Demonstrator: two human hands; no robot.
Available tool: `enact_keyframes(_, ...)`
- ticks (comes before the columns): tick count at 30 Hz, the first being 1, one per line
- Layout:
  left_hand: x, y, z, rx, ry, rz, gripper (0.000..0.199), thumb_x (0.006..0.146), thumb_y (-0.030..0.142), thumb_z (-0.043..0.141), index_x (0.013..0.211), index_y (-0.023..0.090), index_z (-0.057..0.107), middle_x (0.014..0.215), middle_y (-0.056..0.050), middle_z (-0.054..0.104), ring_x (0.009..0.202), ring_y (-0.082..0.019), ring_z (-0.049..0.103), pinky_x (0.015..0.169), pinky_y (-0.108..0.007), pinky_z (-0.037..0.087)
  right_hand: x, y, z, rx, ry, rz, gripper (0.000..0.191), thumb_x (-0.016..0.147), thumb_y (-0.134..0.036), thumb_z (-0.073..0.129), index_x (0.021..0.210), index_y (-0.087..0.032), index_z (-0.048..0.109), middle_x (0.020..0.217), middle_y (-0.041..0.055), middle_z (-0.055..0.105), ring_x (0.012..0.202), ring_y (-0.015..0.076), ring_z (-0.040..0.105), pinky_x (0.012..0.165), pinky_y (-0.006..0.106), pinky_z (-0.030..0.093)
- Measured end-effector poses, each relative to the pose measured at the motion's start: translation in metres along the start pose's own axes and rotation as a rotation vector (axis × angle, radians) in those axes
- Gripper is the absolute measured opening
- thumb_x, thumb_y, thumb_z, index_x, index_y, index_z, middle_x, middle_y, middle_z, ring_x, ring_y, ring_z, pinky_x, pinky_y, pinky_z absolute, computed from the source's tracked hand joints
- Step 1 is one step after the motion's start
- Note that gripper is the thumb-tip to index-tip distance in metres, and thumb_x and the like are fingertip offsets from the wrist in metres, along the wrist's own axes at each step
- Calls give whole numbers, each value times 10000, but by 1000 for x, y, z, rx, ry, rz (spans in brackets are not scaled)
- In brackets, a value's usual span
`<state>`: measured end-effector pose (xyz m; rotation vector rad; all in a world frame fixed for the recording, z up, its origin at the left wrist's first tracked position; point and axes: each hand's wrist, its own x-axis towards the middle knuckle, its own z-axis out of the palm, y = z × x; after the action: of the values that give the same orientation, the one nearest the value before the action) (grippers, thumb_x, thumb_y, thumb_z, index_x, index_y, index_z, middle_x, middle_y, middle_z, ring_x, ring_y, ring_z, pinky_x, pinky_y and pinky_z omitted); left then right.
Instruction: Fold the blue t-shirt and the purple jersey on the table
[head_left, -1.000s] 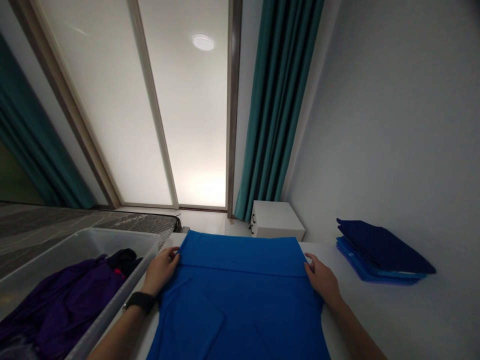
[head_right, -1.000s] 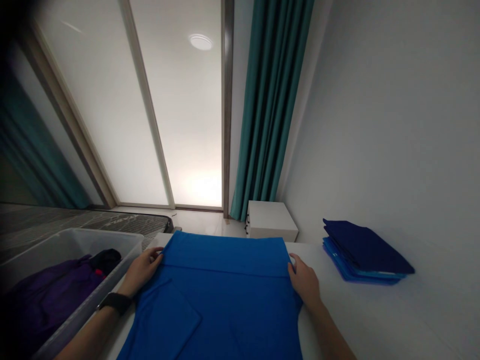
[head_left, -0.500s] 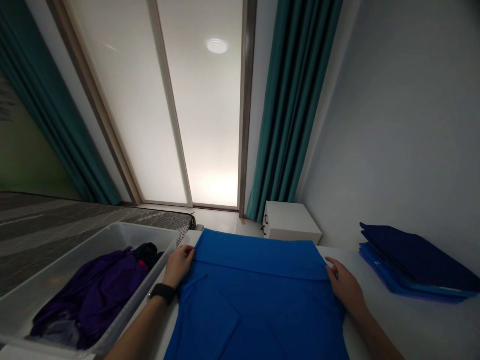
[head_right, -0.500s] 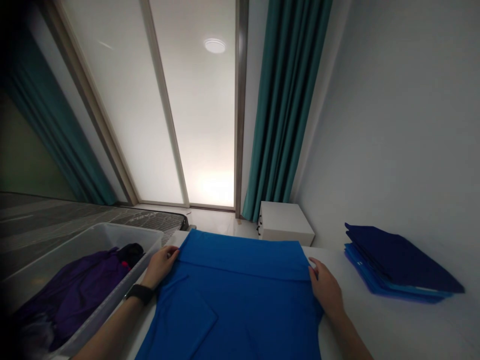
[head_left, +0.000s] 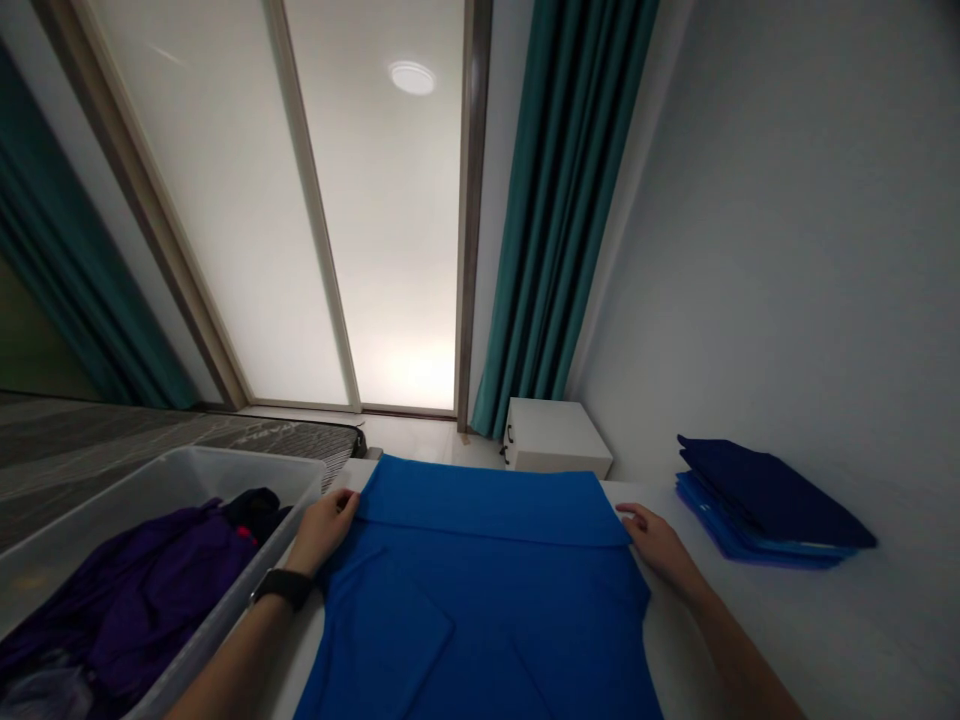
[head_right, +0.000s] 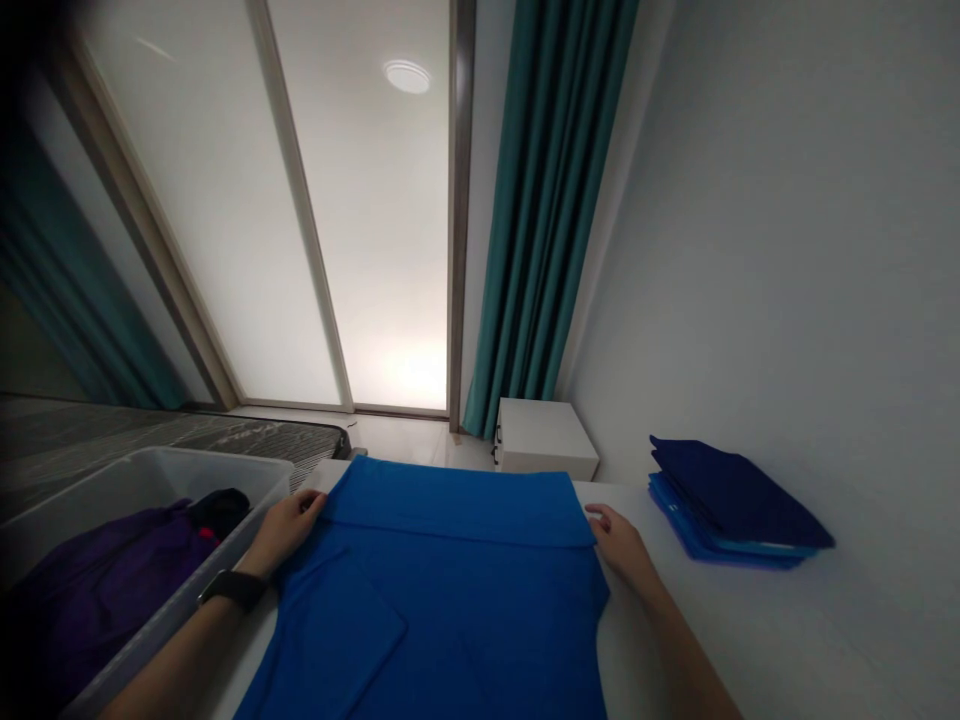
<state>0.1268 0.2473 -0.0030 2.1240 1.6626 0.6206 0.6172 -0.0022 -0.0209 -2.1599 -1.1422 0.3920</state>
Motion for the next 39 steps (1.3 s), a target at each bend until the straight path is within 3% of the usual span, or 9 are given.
enact_keyframes(7,0,1,-1,1,-41,11,358,780,448,463,876,161,654,819,-88,720,775,-244,661,687,-295,452,1,-8,2,-95,-87,-31,414,789,-330,444,1122,-169,629,683,8,618,657,189,596,617,270,419)
enact_keyframes(14,5,6,-1,46,-71,-24,371,815,488,451,843,180,656,841,-82,722,776,-240,660,654,-290,439,11,-7,7,-120,-68,13,462,815,-288,457,1231,-125,573,696,11,606,652,178,576,633,268,415)
enact_keyframes(20,25,22,-11,-73,-28,13,291,765,424,492,696,178,633,707,-59,701,730,-236,653,644,-285,452,31,-27,-6,91,-132,-44,470,755,-232,469,1195,-120,592,582,-43,521,552,146,512,553,244,387)
enact_keyframes(24,34,31,-19,-194,68,19,371,798,483,438,768,169,635,751,-49,704,763,-225,651,674,-279,472,38,-39,-15,110,54,-73,449,836,-307,402,1221,-141,561,623,-32,520,602,153,530,578,250,386)
enact_keyframes(27,30,25,-17,-198,50,40,379,781,500,458,799,164,634,746,-50,696,754,-224,649,674,-281,467,31,-31,-8,-42,122,-65,413,825,-299,412,1179,-169,580,575,-49,491,566,163,518,577,264,370)
enact_keyframes(32,17,6,-6,-98,-67,-14,325,756,453,489,817,168,632,746,-51,694,727,-229,651,637,-285,447,17,-8,5,-154,-22,-57,369,803,-254,437,1123,-187,609,609,-35,542,608,170,553,603,259,381)
enact_keyframes(39,10,1,-3,-19,-40,7,318,799,443,462,904,181,610,789,-50,694,743,-226,655,639,-286,445,15,-7,6,-209,-2,-53,393,813,-266,466,1173,-185,601,659,-20,591,634,165,573,607,245,368)
